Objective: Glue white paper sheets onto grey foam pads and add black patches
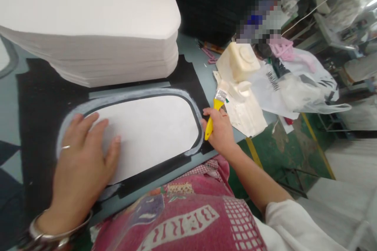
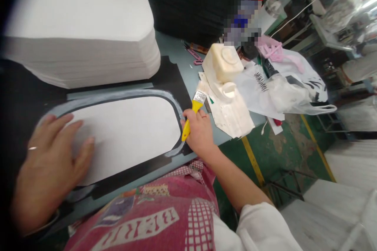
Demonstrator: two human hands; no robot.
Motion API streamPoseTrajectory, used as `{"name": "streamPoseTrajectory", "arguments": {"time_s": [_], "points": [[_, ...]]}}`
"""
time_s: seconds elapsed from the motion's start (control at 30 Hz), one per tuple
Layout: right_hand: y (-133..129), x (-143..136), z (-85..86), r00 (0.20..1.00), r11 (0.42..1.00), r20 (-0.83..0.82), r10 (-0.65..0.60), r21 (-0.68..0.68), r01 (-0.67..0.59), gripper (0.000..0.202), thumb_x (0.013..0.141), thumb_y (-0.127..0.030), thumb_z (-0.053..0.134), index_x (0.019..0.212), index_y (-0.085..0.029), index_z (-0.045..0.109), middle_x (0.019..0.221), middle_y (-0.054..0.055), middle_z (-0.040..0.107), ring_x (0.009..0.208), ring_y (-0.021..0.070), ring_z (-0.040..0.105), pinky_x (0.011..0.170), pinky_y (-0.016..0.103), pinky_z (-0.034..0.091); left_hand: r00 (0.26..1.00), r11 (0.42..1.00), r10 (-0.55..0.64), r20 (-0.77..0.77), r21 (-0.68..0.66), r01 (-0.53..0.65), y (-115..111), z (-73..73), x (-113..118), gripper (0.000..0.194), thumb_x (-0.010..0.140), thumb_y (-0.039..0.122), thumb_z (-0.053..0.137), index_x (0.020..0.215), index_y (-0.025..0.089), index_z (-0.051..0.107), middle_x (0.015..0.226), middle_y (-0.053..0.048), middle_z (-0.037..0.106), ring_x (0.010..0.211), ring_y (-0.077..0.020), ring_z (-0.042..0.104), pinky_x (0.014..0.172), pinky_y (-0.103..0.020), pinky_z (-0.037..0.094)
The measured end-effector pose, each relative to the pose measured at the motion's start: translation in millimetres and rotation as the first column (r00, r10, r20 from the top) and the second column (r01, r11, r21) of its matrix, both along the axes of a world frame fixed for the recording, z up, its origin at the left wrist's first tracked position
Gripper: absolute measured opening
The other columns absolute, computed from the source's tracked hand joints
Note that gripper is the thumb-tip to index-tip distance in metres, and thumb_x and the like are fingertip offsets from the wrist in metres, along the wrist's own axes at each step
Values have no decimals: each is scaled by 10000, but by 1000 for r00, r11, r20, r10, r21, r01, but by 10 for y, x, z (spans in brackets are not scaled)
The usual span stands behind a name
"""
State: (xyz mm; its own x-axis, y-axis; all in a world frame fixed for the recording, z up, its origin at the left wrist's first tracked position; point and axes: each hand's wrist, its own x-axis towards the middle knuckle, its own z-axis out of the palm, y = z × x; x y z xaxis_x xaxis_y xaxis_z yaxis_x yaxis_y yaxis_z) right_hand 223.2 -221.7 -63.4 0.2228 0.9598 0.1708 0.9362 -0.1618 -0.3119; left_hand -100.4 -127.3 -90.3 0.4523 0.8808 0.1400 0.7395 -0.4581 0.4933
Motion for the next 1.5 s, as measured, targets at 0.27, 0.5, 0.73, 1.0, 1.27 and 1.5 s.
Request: {"name": "streamPoseTrajectory", "arguments": {"time_s": [0.27, 0.5, 0.73, 1.0, 1.27, 1.5], "points": [[680, -795, -476, 937, 942, -96, 335, 22, -334, 183, 1016, -241, 597, 1199, -234, 609, 1590, 116, 525, 1501, 322, 434, 1255, 615, 315, 976, 996, -44, -214, 68, 60, 97, -138, 487, 612, 1062, 421, 390, 1653, 273, 334, 1737, -117, 289, 1628, -391, 168, 1254, -760, 117], [655, -887, -618, 978, 981, -64, 196, 13, -196, 192, 984, -279, 676, 1134, -180, 608, 1646, 227, 417, 1551, 427, 338, 1224, 713, 270, 970, 996, 50, -237, 82, -32, 58, -155, 497, 614, 1020, 459, 485, 1616, 328, 420, 1752, -121, 224, 1633, -427, 102, 1219, -802, 87], [626, -776, -415, 957, 973, -194, 215, 126, -193, 194, 966, -285, 676, 1109, -177, 600, 1585, 241, 492, 1504, 373, 438, 1199, 613, 395, 968, 994, 85, -237, 90, -65, 29, -142, 493, 688, 1029, 529, 447, 1631, 201, 396, 1742, -193, 203, 1629, -419, 135, 1237, -777, 111], [847, -345, 470, 846, 879, -254, 469, 233, -417, 368, 1077, -479, 477, 1234, -218, 684, 1050, 89, 758, 964, 215, 718, 912, 363, 557, 974, 996, 13, -226, 85, 7, -317, -158, 449, 708, 996, 583, 506, 1624, 268, 419, 1746, -112, 215, 1630, -405, 143, 1255, -776, 47], [1506, -864, 312, 820, 926, -432, 375, 138, -351, 524, 1001, -649, 531, 758, -213, 689, 704, 15, 671, 667, 153, 636, 606, 246, 446, 971, 994, 42, -234, 104, -18, -341, -240, 456, 698, 1001, 611, 471, 1616, 285, 427, 1741, -87, 234, 1629, -390, 165, 1250, -781, 53], [1477, -569, 331, 886, 950, -345, 311, 89, -299, 533, 990, -621, 547, 667, -204, 629, 600, 14, 611, 518, 132, 505, 558, 279, 345, 982, 996, 52, -181, 86, -37, -338, -234, 455, 749, 953, 697, 511, 1592, 308, 469, 1733, -73, 281, 1624, -388, 192, 1275, -756, 81]]}}
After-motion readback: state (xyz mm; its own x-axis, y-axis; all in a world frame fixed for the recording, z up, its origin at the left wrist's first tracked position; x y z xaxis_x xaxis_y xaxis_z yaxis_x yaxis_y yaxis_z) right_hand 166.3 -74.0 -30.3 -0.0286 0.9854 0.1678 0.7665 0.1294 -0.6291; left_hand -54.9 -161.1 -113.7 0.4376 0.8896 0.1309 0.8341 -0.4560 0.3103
